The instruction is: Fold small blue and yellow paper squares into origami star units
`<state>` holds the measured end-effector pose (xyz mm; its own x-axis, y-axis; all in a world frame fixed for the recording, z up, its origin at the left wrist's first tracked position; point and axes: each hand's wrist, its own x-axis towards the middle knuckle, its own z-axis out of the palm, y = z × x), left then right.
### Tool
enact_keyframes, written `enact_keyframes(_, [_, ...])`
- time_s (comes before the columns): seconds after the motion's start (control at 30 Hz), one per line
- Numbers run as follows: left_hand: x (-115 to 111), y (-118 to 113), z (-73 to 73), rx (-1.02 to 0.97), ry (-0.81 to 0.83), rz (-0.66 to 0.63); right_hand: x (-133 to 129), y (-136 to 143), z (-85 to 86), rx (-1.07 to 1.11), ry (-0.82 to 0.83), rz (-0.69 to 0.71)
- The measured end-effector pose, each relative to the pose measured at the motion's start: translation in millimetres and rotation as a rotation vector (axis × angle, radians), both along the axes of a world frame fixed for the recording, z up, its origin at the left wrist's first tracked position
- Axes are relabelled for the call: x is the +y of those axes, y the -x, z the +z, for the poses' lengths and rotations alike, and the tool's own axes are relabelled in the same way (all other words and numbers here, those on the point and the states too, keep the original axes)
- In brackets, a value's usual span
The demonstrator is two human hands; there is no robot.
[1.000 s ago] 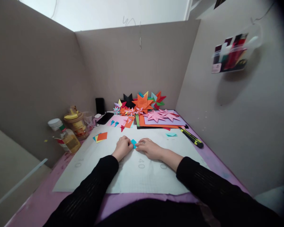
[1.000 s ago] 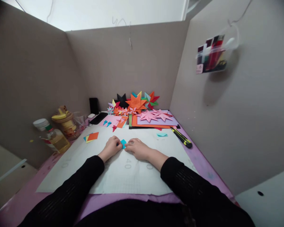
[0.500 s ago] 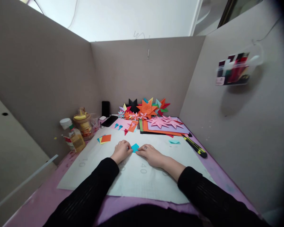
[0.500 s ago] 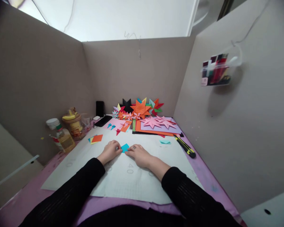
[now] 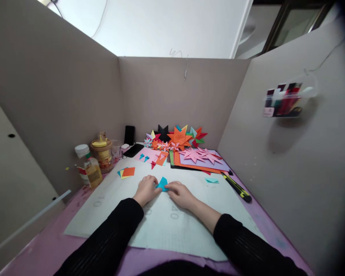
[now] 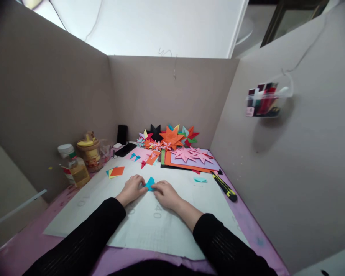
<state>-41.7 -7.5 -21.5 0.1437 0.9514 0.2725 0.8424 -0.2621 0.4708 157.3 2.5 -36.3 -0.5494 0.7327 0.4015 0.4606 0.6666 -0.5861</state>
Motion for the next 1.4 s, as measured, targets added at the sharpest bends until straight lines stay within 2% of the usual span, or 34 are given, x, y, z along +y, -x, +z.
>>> enact_keyframes(0.07, [2,-1,-2.4,-0.133,-0.028,0.006,1,6,0.8,0.107,0.104,-0.074])
enact_keyframes(0.17, [5,-6,-5.4,-0.452,-0.010,-0.018,1,12,2.7,0.279,0.263,-0.150])
enact_keyframes(0.23, [6,-11,-6.1,-0.625,0.068,-0.079,1,14,3.6,0.376,0.340,-0.126])
enact_keyframes(0.3, [4,-17,-5.6,-0.702,0.139,-0.144,0,16,4.2,0.454,0.381,-0.095])
enact_keyframes(0.4, [-1,-22,-2.5,-0.722,0.171,-0.185,-3,17,5.2,0.546,0.408,-0.094])
enact_keyframes(0.6, [-8,-27,6.1,-0.788,0.218,-0.173,-5,18,11.1,0.587,0.395,-0.099])
enact_keyframes(0.87, [-6,-23,9.0,-0.897,0.264,-0.100,6,-3,17.3,0.654,0.437,-0.170])
enact_keyframes(0.97, [-7,-23,11.0,-0.918,0.259,-0.095,6,0,16.7,0.607,0.414,-0.147])
enact_keyframes(1.13, [-8,-27,11.8,-0.882,0.257,-0.166,3,11,15.6,0.470,0.397,-0.119])
enact_keyframes(1.3, [-6,-24,9.2,-0.869,0.244,-0.146,9,2,14.6,0.545,0.461,-0.191])
enact_keyframes(1.4, [-6,-24,10.6,-0.798,0.189,-0.133,8,2,13.9,0.581,0.472,-0.156])
